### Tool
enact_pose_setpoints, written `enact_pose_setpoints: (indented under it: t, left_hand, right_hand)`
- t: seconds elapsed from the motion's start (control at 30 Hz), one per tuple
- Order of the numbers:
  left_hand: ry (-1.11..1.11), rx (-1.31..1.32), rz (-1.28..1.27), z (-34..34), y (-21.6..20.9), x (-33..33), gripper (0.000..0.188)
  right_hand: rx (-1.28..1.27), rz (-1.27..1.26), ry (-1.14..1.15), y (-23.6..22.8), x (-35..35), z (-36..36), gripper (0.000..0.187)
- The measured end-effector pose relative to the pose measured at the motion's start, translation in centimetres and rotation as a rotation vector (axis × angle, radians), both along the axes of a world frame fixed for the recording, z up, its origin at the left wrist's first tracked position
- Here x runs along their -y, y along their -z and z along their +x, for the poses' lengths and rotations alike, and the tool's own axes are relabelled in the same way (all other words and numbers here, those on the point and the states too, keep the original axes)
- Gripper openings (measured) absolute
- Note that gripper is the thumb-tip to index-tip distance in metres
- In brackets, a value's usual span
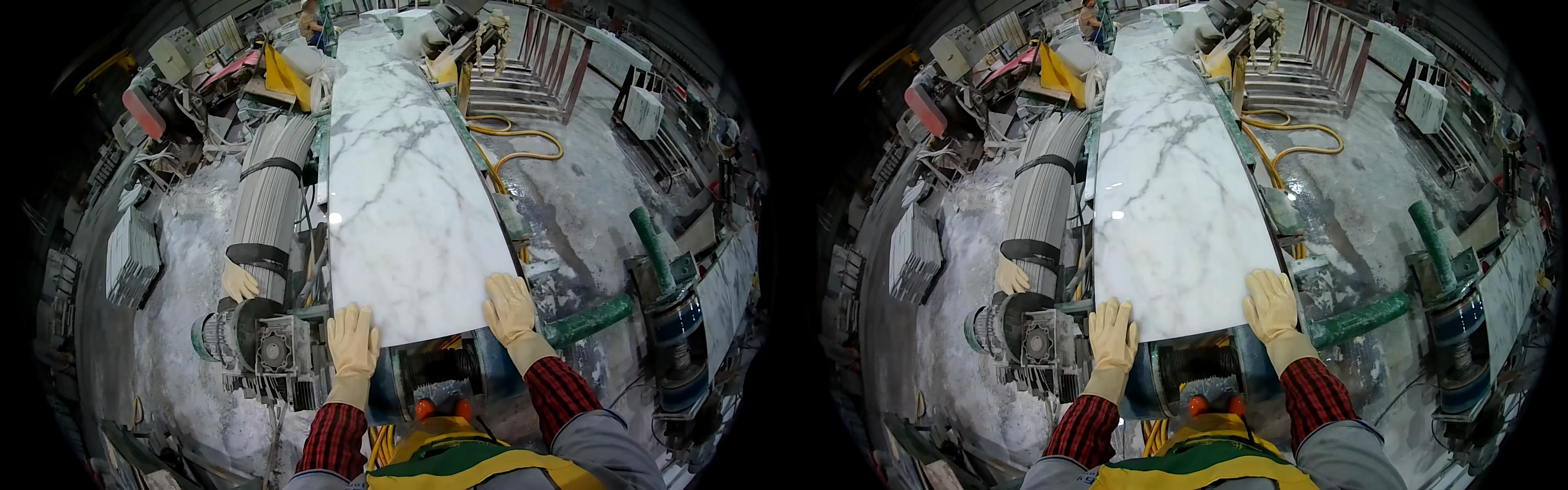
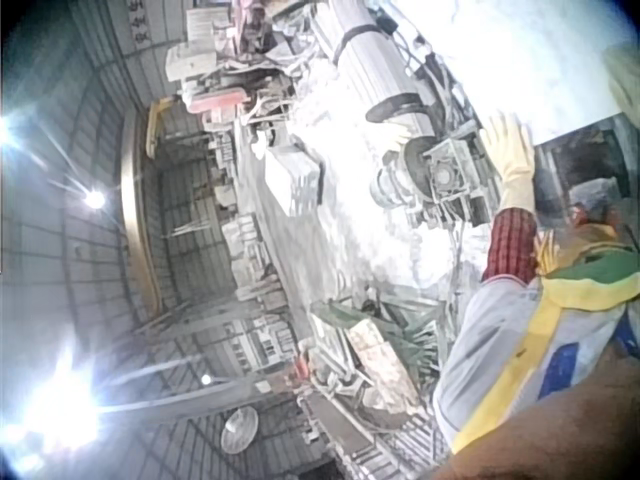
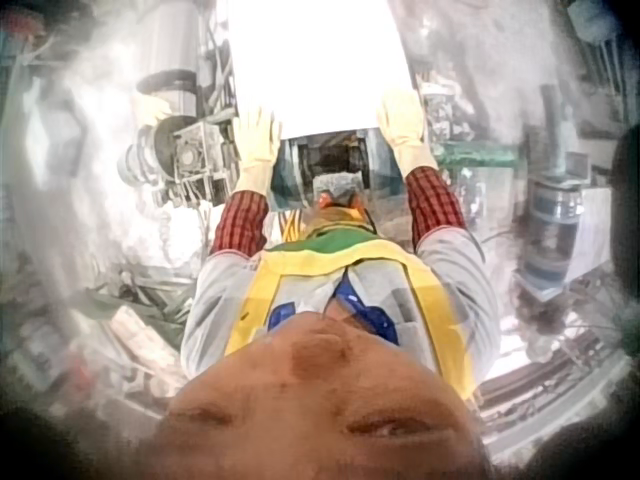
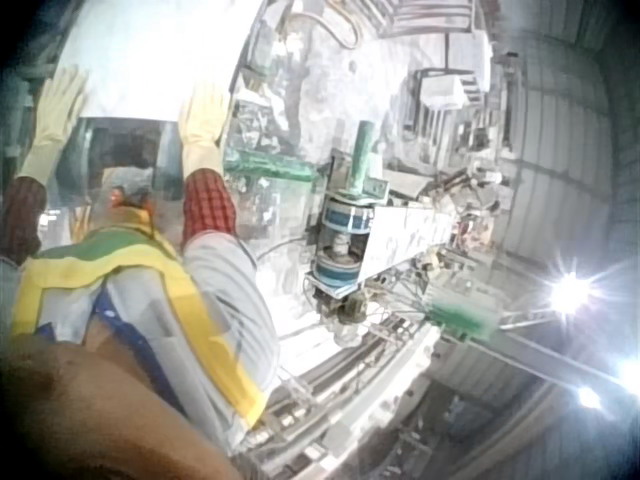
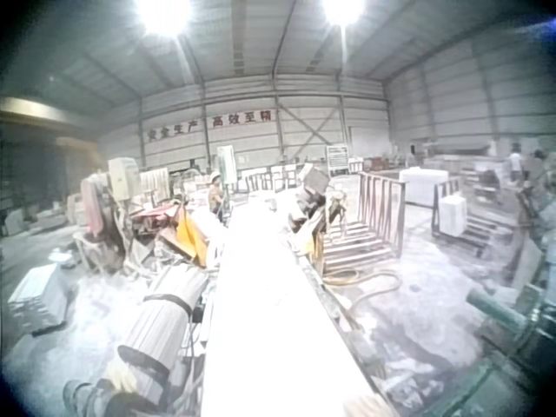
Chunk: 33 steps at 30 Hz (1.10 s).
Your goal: The person repeatedly picks up large white marble-patterned slabs and places them onto a moving conveyor belt for processing. The person handles the slabs one at a time, guiding them through the machinery in a factory setting.
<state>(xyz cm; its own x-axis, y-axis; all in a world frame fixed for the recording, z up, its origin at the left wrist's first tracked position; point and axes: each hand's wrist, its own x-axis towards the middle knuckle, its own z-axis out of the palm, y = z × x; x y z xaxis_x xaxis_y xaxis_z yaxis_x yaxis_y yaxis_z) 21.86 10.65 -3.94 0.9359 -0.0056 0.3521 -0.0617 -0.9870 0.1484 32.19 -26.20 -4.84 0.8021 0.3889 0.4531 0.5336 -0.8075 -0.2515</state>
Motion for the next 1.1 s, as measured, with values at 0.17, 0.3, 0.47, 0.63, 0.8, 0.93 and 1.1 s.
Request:
enact_pose_setpoints:
  t: [0.17,0.3,0.47,0.63,0.8,0.93,1.1]
  left_hand:
    - [0.003,-0.02,-0.008,-0.2,-0.2,0.1,0.05]
    - [0.001,0.021,0.01,-0.5,0.2,0.1,0.051]
    - [0.003,0.03,0.006,-0.9,0.5,0.1,0.05]
    - [0.019,0.021,-0.01,-1.1,0.0,0.4,0.049]
    - [0.018,0.012,-0.006,-1.3,-0.3,0.7,0.049]
    - [0.01,-0.011,-0.003,-1.5,0.3,0.6,0.049]
    - [-0.009,-0.03,0.01,-2.0,0.8,0.7,0.051]
  right_hand:
    - [0.026,-0.008,0.007,0.2,0.1,-0.4,0.046]
    - [0.06,-0.001,0.003,0.5,0.2,-0.7,0.046]
    - [0.027,-0.011,-0.006,0.2,0.3,-0.8,0.045]
    - [0.015,-0.009,-0.014,-0.2,0.4,-1.2,0.045]
    - [0.105,0.027,-0.037,0.1,0.6,-1.4,0.046]
    - [0.071,0.013,-0.002,-0.1,0.5,-1.8,0.045]
    - [-0.033,0.018,-0.012,-1.4,0.6,-2.2,0.045]
